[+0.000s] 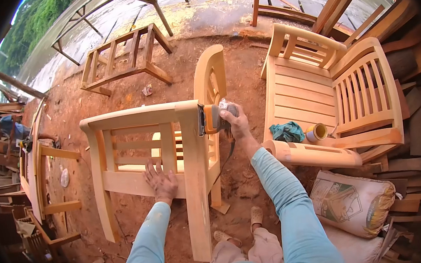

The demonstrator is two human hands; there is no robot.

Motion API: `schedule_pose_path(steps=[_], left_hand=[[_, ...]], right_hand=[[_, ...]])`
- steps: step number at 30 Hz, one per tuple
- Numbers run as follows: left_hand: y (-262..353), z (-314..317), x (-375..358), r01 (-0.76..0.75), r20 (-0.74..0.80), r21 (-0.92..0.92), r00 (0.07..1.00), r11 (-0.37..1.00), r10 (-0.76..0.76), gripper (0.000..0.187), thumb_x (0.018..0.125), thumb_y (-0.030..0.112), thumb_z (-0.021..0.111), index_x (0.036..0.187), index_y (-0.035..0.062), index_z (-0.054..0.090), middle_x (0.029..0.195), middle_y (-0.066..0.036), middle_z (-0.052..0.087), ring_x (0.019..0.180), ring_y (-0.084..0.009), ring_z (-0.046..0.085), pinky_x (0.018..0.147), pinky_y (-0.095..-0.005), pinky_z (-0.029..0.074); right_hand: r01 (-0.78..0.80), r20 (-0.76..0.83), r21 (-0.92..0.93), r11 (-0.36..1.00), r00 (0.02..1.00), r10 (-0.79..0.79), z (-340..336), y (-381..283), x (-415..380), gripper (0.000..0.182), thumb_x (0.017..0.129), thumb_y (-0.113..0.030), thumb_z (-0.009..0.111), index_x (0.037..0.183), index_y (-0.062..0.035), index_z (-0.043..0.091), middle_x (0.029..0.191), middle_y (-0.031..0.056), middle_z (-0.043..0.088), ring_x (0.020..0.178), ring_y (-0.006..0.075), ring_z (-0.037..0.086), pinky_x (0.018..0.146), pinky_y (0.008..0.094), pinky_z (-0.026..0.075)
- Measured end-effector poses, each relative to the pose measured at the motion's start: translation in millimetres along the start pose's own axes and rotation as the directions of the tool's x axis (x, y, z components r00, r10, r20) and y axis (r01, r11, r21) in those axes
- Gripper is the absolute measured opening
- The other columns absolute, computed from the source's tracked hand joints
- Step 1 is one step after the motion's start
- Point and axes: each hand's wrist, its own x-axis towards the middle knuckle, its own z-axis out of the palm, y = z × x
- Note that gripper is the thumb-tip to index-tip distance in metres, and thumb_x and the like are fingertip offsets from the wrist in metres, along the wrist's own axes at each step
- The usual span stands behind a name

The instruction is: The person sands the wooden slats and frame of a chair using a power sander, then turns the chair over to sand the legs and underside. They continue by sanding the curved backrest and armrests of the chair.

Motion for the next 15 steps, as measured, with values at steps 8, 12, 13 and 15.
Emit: schedule_pose_path(steps=[8, 12, 13, 15], left_hand=[[-3, 2, -2, 0.0, 0.004, 0.003, 1.0, 1.0, 0.0, 0.071, 0.09, 0.037, 0.063, 0.152, 0.0067, 0.047, 0.169, -0.028, 0.028, 0.16, -0.047, 0.02, 0.131, -0.0642, 0.008], [0, -1, -1, 0.0, -0.004, -0.014, 1.0, 1.0, 0.0, 0.071, 0.09, 0.037, 0.063, 0.152, 0.0063, 0.047, 0.169, -0.028, 0.028, 0.16, -0.0469, 0.019, 0.131, -0.0643, 0.008], [-1, -1, -2, -0.001, -0.009, -0.014, 1.0, 1.0, 0.001, 0.071, 0.09, 0.037, 0.063, 0.152, 0.0062, 0.047, 0.169, -0.028, 0.028, 0.16, -0.0468, 0.019, 0.131, -0.0642, 0.008], [-3, 2, -1, -0.005, -0.018, -0.011, 1.0, 1.0, 0.005, 0.071, 0.09, 0.038, 0.063, 0.152, 0.0063, 0.048, 0.169, -0.028, 0.029, 0.16, -0.0467, 0.019, 0.131, -0.0643, 0.007]], right_hand=[[-0.146, 0.02, 0.013, 0.989, 0.989, 0.145, 2, -20, 18, 0.057, 0.088, -0.03, 0.083, 0.133, -0.0026, 0.062, 0.111, 0.0063, 0.066, 0.094, 0.0143, 0.066, 0.084, 0.0297, 0.057], [-0.108, 0.001, 0.018, 0.994, 0.994, 0.108, -2, 3, 3, 0.055, 0.087, -0.03, 0.084, 0.13, -0.0029, 0.063, 0.108, 0.0052, 0.065, 0.09, 0.0146, 0.066, 0.08, 0.0307, 0.058], [-0.045, 0.018, -0.032, 0.998, 0.999, 0.046, 1, 0, -1, 0.049, 0.092, -0.034, 0.077, 0.129, -0.0093, 0.059, 0.098, 0.0044, 0.064, 0.073, 0.0141, 0.063, 0.058, 0.0295, 0.052], [-0.029, 0.019, -0.003, 1.0, 0.999, 0.029, 8, -22, -2, 0.047, 0.092, -0.034, 0.077, 0.128, -0.01, 0.059, 0.099, 0.0046, 0.064, 0.073, 0.0138, 0.063, 0.057, 0.0289, 0.052]])
